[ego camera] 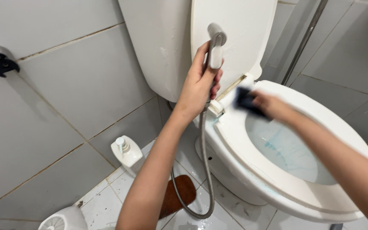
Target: The person wipes the exterior of the toilet tank, the seat cover, and the inner side of the seat cover with a cloth while holding a bidet sprayer.
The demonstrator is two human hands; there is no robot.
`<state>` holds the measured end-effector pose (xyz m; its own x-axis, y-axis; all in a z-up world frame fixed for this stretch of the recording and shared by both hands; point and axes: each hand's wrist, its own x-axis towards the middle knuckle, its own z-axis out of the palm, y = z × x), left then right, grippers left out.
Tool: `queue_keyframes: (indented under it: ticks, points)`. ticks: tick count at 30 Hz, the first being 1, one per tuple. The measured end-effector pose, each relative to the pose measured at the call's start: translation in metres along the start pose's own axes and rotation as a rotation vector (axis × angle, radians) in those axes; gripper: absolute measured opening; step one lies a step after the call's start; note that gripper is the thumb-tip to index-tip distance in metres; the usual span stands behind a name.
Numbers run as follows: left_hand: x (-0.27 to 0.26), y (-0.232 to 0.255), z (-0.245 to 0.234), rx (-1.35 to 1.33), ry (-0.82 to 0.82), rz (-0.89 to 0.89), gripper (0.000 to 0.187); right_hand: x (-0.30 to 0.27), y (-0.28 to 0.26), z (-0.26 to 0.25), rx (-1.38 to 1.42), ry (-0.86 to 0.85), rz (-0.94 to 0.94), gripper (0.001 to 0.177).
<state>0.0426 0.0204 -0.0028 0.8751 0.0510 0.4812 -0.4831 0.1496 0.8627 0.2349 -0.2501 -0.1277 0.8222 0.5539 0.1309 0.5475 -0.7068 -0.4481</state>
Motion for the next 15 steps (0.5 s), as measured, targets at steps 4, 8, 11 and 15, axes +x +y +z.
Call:
queue_keyframes:
  ticks: [4,8,11,15]
  points:
    - [0.001,-0.001,-0.004,-0.022,0.02,-0.029,0.044,-0.028,-0.076,0.007,-0.305,0.055,-0.336,0.034]
    - [0.003,-0.009,0.005,-0.048,0.023,-0.07,0.042,-0.031,-0.129,-0.024,-0.514,0.032,-0.435,0.028]
    - [0.006,-0.015,0.013,-0.055,0.004,-0.08,0.043,-0.035,-0.147,-0.033,-0.632,0.031,-0.717,0.035]
    - [0.005,-0.015,0.017,-0.029,0.017,-0.053,0.042,-0.019,-0.159,-0.031,-0.835,0.03,-0.984,0.038]
